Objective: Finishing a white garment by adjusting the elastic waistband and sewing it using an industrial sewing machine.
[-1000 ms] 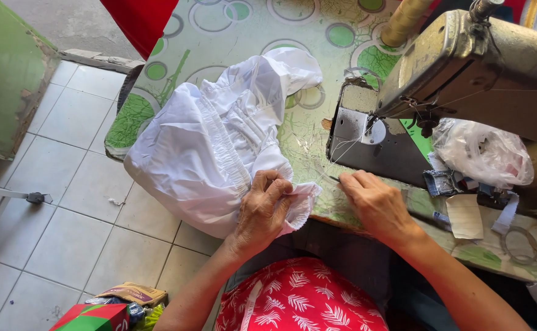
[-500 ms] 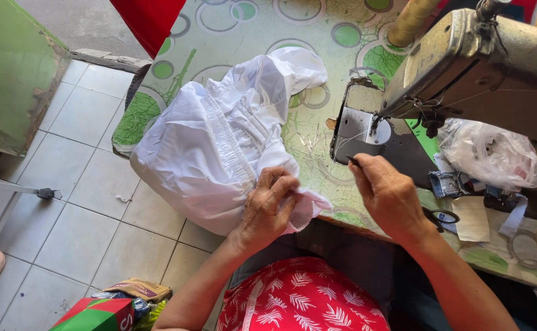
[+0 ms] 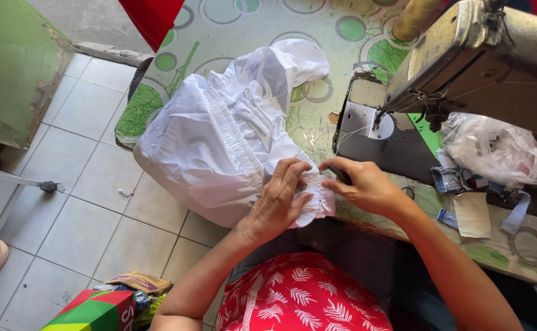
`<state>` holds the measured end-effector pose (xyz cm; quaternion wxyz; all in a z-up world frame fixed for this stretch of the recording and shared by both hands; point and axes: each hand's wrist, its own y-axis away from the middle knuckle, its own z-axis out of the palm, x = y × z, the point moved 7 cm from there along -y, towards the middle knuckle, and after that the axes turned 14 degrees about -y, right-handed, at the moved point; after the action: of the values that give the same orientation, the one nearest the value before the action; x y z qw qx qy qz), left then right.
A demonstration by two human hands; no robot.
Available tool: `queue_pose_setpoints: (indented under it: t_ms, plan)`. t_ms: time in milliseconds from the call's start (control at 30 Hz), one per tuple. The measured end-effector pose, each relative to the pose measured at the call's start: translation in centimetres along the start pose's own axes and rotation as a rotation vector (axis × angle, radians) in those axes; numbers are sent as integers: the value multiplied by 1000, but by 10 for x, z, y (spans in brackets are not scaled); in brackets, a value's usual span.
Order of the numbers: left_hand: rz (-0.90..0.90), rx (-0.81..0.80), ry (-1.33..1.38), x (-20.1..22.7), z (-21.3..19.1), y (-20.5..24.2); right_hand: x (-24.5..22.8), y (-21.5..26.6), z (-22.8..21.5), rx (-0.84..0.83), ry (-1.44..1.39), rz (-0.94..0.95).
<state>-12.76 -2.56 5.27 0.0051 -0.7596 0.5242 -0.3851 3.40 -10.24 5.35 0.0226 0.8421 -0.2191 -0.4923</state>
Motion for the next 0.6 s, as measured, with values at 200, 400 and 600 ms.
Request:
queue_pose_setpoints:
  t_ms: [200,400,600]
  plan:
    - [178,6,-104,39,-7,3,46,-29,10,-67,138,45]
    - [376,112,-476,52,34,16,45,-10,-6,-44,117,-103]
    - [486,34,-297,26,62,7,61,26,-24,-34,141,-19]
